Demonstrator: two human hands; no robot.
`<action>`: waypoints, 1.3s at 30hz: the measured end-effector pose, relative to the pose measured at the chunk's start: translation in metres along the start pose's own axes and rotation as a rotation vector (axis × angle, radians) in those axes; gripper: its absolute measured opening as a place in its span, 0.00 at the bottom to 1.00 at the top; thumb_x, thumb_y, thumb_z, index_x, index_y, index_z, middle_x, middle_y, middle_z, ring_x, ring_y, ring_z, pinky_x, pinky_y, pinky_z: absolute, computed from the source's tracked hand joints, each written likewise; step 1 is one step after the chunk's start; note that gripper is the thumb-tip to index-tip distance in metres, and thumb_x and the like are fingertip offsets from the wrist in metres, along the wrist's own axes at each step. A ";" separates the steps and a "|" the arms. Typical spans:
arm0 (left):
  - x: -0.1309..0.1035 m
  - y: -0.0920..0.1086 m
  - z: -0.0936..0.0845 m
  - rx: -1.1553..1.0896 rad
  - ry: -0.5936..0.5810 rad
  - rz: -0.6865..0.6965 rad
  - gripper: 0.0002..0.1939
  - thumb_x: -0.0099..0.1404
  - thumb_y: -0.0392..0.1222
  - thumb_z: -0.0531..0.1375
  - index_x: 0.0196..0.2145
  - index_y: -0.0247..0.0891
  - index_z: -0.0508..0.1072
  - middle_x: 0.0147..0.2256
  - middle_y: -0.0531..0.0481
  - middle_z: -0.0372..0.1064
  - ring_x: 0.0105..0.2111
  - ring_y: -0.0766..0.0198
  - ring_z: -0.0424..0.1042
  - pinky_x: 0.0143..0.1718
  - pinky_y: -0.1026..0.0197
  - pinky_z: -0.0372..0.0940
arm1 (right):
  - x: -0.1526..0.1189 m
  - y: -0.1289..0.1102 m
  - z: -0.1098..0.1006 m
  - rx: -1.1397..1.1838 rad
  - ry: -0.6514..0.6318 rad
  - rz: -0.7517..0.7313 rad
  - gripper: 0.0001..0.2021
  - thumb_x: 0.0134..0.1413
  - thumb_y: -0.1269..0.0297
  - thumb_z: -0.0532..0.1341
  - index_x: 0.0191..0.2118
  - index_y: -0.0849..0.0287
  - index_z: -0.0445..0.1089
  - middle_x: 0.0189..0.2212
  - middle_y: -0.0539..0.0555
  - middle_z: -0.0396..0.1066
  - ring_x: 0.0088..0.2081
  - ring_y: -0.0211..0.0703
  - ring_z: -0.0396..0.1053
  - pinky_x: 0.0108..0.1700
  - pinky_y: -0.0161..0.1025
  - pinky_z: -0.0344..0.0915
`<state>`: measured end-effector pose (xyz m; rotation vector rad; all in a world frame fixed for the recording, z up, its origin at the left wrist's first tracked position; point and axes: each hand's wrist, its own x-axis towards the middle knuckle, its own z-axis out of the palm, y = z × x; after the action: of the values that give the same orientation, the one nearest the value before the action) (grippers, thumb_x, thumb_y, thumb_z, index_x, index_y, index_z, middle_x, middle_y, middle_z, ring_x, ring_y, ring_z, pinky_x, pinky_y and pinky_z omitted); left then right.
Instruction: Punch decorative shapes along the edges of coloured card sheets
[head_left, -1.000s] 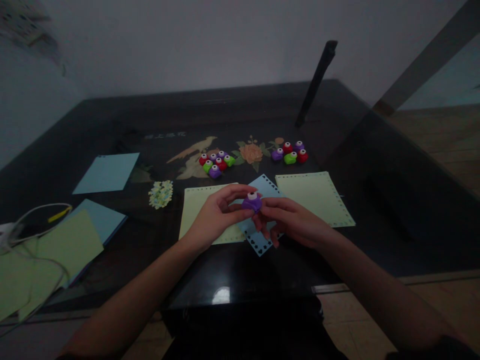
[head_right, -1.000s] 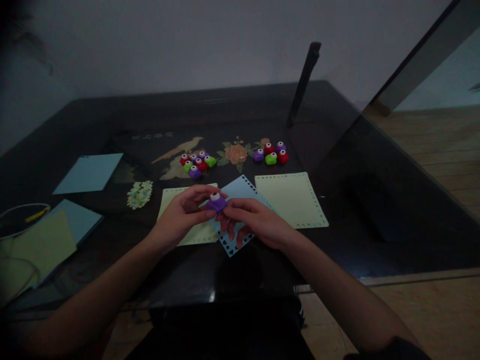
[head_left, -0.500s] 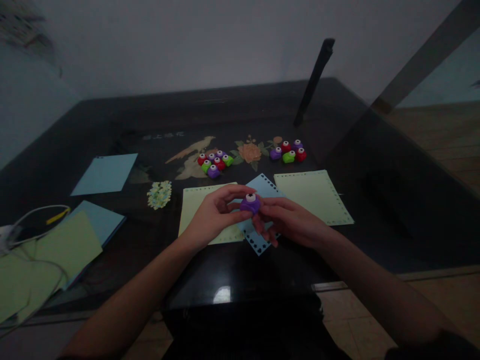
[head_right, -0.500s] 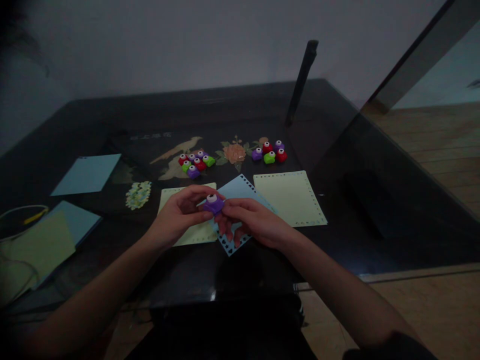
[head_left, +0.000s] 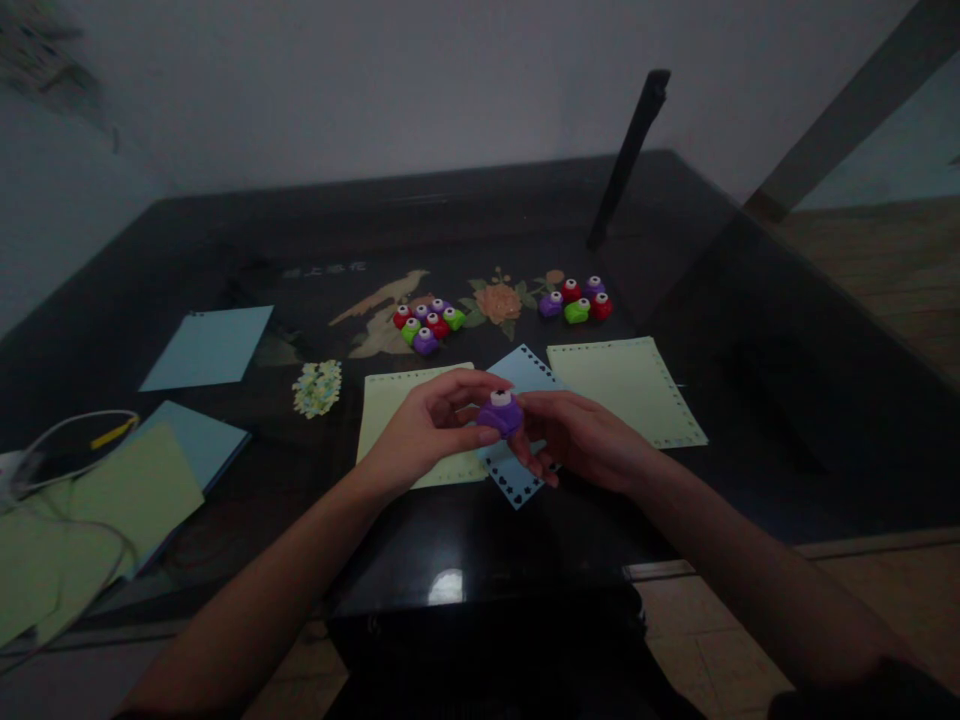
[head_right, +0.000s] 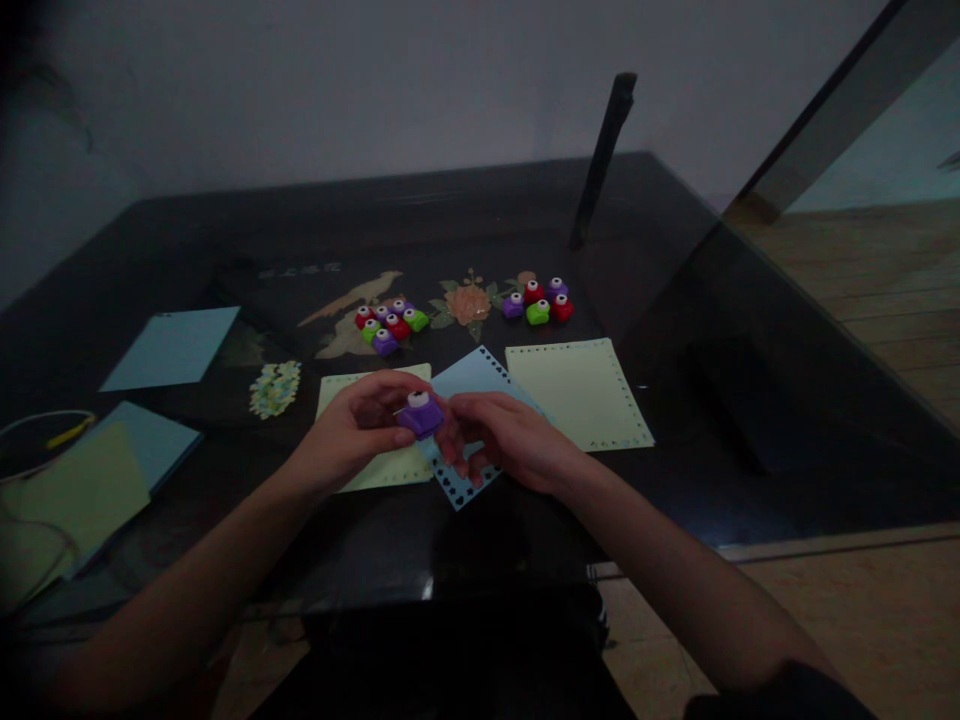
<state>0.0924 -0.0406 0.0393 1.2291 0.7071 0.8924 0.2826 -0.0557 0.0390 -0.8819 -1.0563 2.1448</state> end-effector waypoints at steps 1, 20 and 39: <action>0.000 0.000 0.001 -0.032 0.001 -0.006 0.20 0.49 0.35 0.68 0.42 0.39 0.73 0.39 0.49 0.73 0.40 0.62 0.72 0.44 0.60 0.65 | 0.000 0.000 0.000 -0.021 0.036 -0.032 0.16 0.59 0.57 0.52 0.27 0.62 0.66 0.21 0.50 0.65 0.21 0.33 0.63 0.19 0.29 0.59; -0.001 0.001 0.004 -0.141 0.074 0.032 0.16 0.51 0.35 0.68 0.39 0.40 0.72 0.39 0.52 0.70 0.38 0.65 0.70 0.41 0.63 0.64 | -0.008 -0.004 0.004 -0.438 0.364 -0.577 0.06 0.55 0.62 0.61 0.33 0.58 0.73 0.23 0.49 0.67 0.24 0.34 0.63 0.27 0.34 0.61; -0.003 0.003 0.004 -0.141 0.029 0.076 0.16 0.50 0.35 0.68 0.38 0.41 0.72 0.37 0.52 0.69 0.37 0.65 0.70 0.39 0.63 0.65 | -0.007 0.004 0.001 -0.331 0.247 -0.666 0.04 0.54 0.65 0.62 0.34 0.54 0.75 0.25 0.49 0.67 0.25 0.35 0.64 0.27 0.35 0.60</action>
<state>0.0936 -0.0448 0.0429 1.1249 0.6135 1.0077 0.2849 -0.0634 0.0382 -0.7683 -1.3599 1.3037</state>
